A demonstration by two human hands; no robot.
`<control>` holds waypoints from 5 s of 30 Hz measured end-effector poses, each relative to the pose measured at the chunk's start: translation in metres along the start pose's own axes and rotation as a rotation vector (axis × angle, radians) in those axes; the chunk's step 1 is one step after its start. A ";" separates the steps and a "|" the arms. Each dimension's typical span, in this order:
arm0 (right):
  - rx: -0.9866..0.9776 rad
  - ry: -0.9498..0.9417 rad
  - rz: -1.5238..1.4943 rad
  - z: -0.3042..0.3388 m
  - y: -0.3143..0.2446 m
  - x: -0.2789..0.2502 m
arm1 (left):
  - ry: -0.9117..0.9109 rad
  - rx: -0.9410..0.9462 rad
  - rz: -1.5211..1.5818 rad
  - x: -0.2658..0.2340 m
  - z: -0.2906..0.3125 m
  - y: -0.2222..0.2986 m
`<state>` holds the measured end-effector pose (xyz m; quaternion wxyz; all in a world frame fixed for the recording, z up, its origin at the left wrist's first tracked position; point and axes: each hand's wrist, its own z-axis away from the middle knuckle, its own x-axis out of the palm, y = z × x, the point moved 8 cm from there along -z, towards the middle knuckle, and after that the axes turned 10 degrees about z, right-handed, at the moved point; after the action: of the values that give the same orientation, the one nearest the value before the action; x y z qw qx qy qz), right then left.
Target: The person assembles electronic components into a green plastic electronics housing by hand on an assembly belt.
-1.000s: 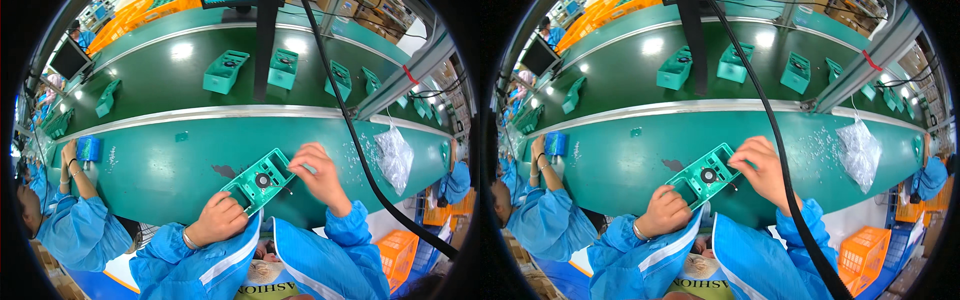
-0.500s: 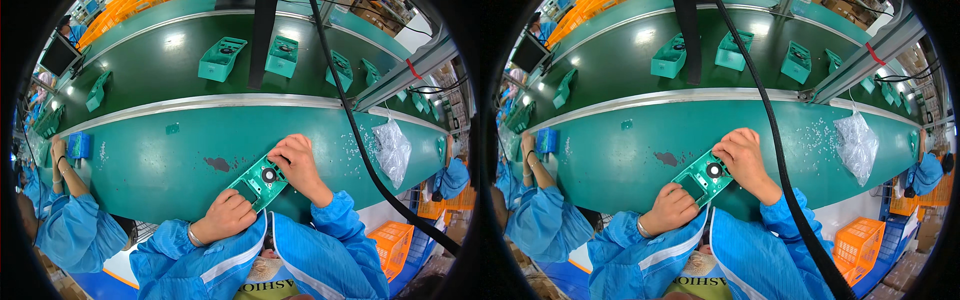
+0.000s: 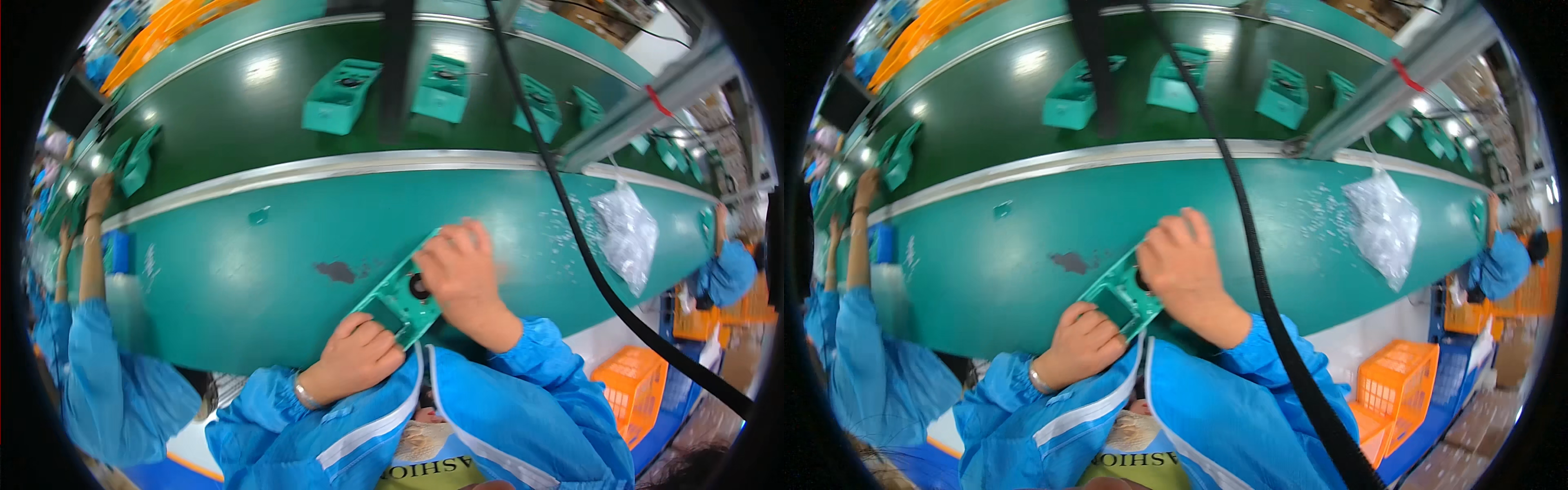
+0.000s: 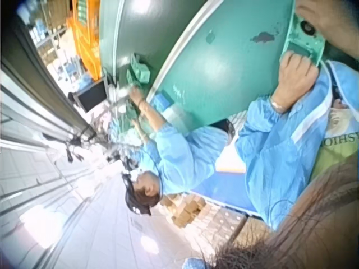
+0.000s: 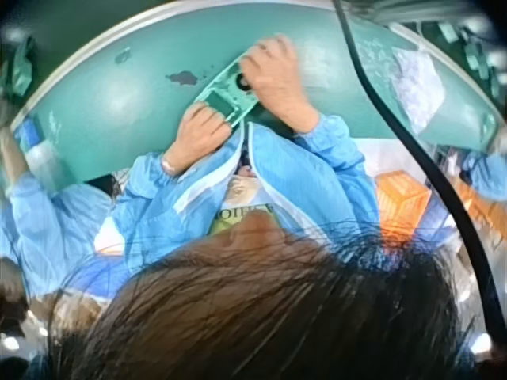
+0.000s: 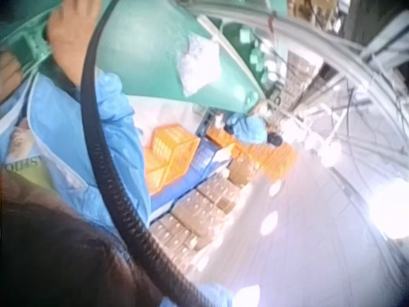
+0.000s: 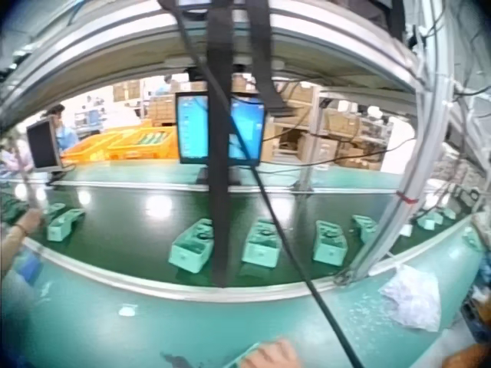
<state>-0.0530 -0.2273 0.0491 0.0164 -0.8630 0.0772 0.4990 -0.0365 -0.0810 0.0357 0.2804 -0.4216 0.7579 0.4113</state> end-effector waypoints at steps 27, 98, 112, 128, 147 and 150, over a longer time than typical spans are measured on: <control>0.582 0.060 0.109 0.119 0.229 -0.024 | -0.073 -0.066 -0.053 0.010 0.004 -0.006; -0.320 -0.471 -0.752 -0.013 0.010 0.012 | -0.145 -0.049 -0.051 -0.013 0.001 -0.022; -0.240 -0.454 -0.751 -0.006 0.013 0.015 | -0.114 -0.046 -0.026 -0.016 0.001 -0.020; 0.028 -0.258 -0.508 -0.001 0.046 -0.038 | 0.025 -0.135 -0.187 -0.064 0.014 -0.054; 0.080 -0.190 -0.453 0.046 0.044 -0.025 | 0.465 -0.359 -0.596 -0.146 -0.030 -0.279; 0.198 -0.184 -0.401 0.058 0.052 -0.043 | 0.548 -0.709 -0.823 -0.190 0.007 -0.332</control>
<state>-0.1318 -0.2676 0.0602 0.2068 -0.8061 -0.0488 0.5522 0.3458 -0.0993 0.0505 0.0534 -0.8382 0.3943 0.3729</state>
